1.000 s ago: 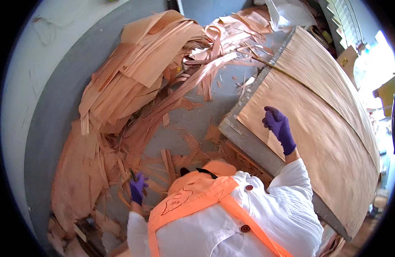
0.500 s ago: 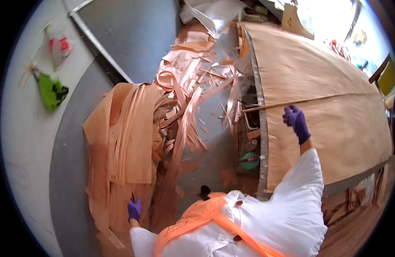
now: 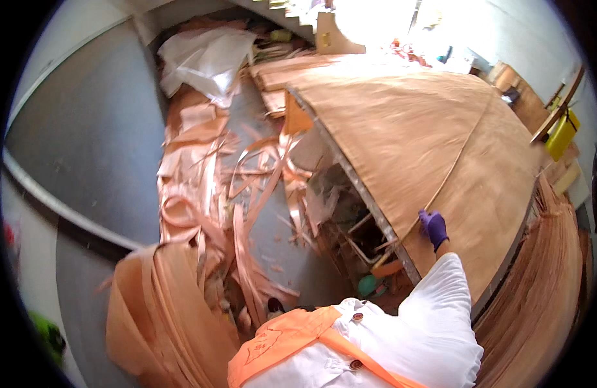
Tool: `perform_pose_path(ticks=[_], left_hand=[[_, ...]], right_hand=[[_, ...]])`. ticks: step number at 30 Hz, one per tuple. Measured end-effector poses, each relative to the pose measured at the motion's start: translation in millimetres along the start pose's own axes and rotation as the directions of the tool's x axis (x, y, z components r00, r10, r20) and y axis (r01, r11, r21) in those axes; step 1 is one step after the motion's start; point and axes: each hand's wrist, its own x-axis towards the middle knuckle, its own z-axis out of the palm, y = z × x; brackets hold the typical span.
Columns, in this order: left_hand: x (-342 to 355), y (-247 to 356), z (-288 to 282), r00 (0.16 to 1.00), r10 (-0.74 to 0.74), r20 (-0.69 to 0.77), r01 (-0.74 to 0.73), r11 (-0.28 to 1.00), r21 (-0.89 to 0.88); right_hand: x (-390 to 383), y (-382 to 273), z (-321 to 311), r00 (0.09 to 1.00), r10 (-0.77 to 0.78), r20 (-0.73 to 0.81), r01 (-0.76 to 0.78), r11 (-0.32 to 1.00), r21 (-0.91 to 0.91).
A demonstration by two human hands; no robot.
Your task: The person applies adhesive strips to a large sheet of wood veneer and then folds and positions the veneer sheets on a workbench.
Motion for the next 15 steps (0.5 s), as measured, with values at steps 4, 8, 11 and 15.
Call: perform_pose_path(ticks=[4, 8, 11, 15], left_hand=[[140, 126, -191, 0.943, 0.291, -0.160, -0.249, 0.939, 0.238], [191, 390, -365, 0.877, 0.448, -0.174, -0.470, 0.875, -0.114], [255, 488, -414, 0.633, 0.675, -0.380, -0.772, 0.509, -0.382], [274, 600, -406, 0.540, 0.831, -0.134, -0.810, 0.471, -0.349]], right_hand=[[-20, -33, -13, 0.984, 0.144, -0.104, -0.169, 0.940, -0.297], [-40, -25, -21, 0.967, 0.195, -0.166, -0.252, 0.838, -0.484], [-32, -40, -1, 0.965, 0.217, -0.149, -0.262, 0.834, -0.486], [-41, -53, -2, 0.920, 0.346, -0.185, -0.392, 0.806, -0.443]])
